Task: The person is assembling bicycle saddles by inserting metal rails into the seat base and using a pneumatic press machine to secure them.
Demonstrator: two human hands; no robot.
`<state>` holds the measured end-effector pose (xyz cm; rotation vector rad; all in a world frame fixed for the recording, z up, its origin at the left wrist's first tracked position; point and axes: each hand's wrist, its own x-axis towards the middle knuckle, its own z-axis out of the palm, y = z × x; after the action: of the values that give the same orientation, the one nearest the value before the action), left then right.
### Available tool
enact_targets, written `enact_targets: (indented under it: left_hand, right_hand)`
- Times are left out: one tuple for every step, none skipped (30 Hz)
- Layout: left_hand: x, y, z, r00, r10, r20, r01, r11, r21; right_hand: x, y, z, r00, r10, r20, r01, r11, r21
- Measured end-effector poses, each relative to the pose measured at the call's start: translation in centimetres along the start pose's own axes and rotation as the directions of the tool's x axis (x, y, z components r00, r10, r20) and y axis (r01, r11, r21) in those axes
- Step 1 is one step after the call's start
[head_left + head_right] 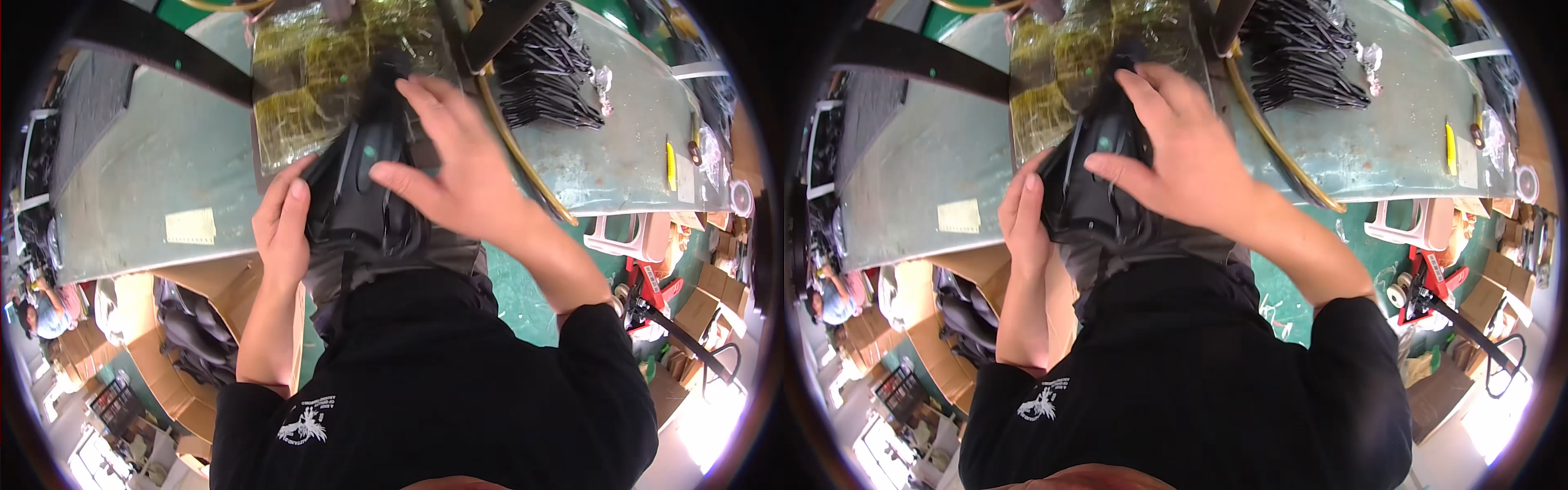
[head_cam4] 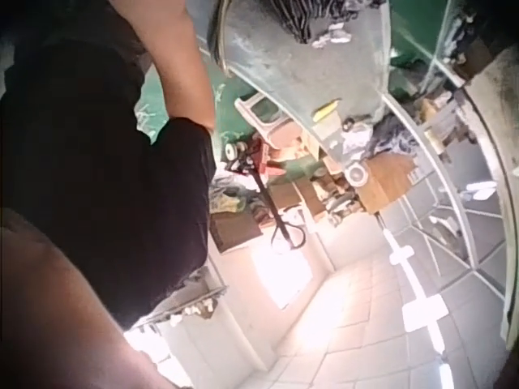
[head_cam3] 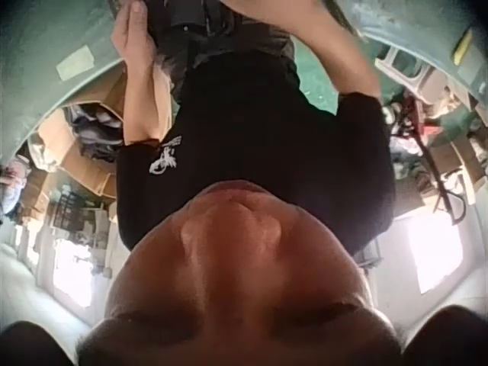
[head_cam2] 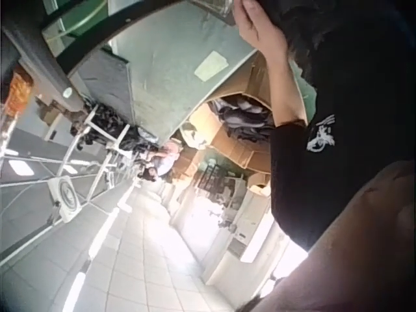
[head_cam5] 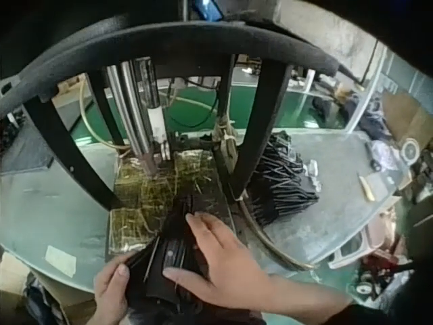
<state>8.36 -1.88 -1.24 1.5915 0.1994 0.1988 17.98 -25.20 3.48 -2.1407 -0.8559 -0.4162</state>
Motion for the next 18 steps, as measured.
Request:
enact_targets:
  left_hand:
    - [1.1,0.0,1.2,0.995,-0.049,-0.089,0.046,0.998,-0.036]
    - [2.0,0.5,2.4,0.997,-0.034,-0.068,0.031,0.999,-0.038]
    - [3.0,1.1,3.5,0.996,-0.007,-0.087,0.015,0.996,0.092]
    - [3.9,1.5,4.2,0.993,0.028,-0.115,-0.002,0.974,0.225]
    - [4.6,1.5,4.4,0.994,0.043,-0.102,-0.019,0.974,0.224]
    - [5.5,1.2,4.6,0.956,0.285,-0.066,-0.230,0.872,0.433]
    - [6.2,1.3,5.2,0.866,0.499,0.016,-0.406,0.685,0.605]
    - [7.2,1.6,5.9,0.825,0.564,0.031,-0.465,0.646,0.605]
    - [8.2,1.3,6.0,0.823,0.567,0.038,-0.473,0.645,0.600]
    - [9.5,1.0,5.9,0.786,0.613,0.086,-0.496,0.541,0.680]
    - [10.6,0.6,6.1,0.747,0.650,0.138,-0.509,0.426,0.748]
    - [11.7,0.2,6.6,0.731,0.679,0.073,-0.497,0.456,0.738]
    - [12.4,0.0,6.7,0.724,0.686,0.075,-0.504,0.452,0.736]
    - [12.9,-0.1,6.6,0.711,0.698,0.081,-0.511,0.435,0.742]
    - [13.1,-0.2,6.6,0.703,0.706,0.085,-0.512,0.420,0.749]
    - [13.3,-0.2,6.6,0.702,0.707,0.085,-0.512,0.419,0.750]
    - [13.4,-0.2,6.7,0.703,0.707,0.077,-0.513,0.429,0.743]
    - [13.6,-0.3,6.6,0.704,0.707,0.068,-0.513,0.440,0.737]
  right_hand:
    - [-0.9,-0.3,0.7,0.987,0.134,0.089,-0.135,0.991,0.009]
    - [-1.4,0.1,1.8,0.981,0.171,0.093,-0.170,0.985,-0.011]
    - [-1.3,0.5,2.6,0.973,0.211,0.097,-0.209,0.977,-0.033]
    - [-0.7,0.9,3.0,0.975,0.209,0.079,-0.206,0.978,-0.039]
    - [0.1,1.5,3.3,0.972,0.229,0.051,-0.224,0.971,-0.082]
    - [0.9,2.3,3.6,0.967,0.253,0.020,-0.248,0.960,-0.128]
    - [1.4,2.9,3.9,0.966,0.258,0.005,-0.255,0.957,-0.141]
    - [1.9,3.6,4.4,0.978,0.207,-0.033,-0.210,0.965,-0.154]
    - [2.5,4.1,5.0,0.986,0.153,-0.063,-0.161,0.973,-0.162]
    - [3.3,4.6,5.3,0.989,0.128,-0.072,-0.139,0.973,-0.185]
    - [4.0,5.1,5.4,0.989,0.123,-0.079,-0.137,0.972,-0.191]
    - [4.7,5.5,5.6,0.989,0.145,-0.043,-0.151,0.966,-0.210]
    - [5.2,5.9,5.7,0.986,0.167,-0.008,-0.164,0.959,-0.229]
    - [5.3,6.5,6.2,0.989,0.108,-0.099,-0.126,0.973,-0.195]
    - [5.7,6.7,6.4,0.989,0.106,-0.101,-0.124,0.973,-0.196]
    - [6.3,7.0,6.6,0.987,0.109,-0.120,-0.133,0.966,-0.220]
    - [6.6,7.1,6.7,0.984,0.112,-0.138,-0.143,0.959,-0.243]
    - [6.4,6.8,6.6,0.984,0.109,-0.139,-0.141,0.960,-0.243]
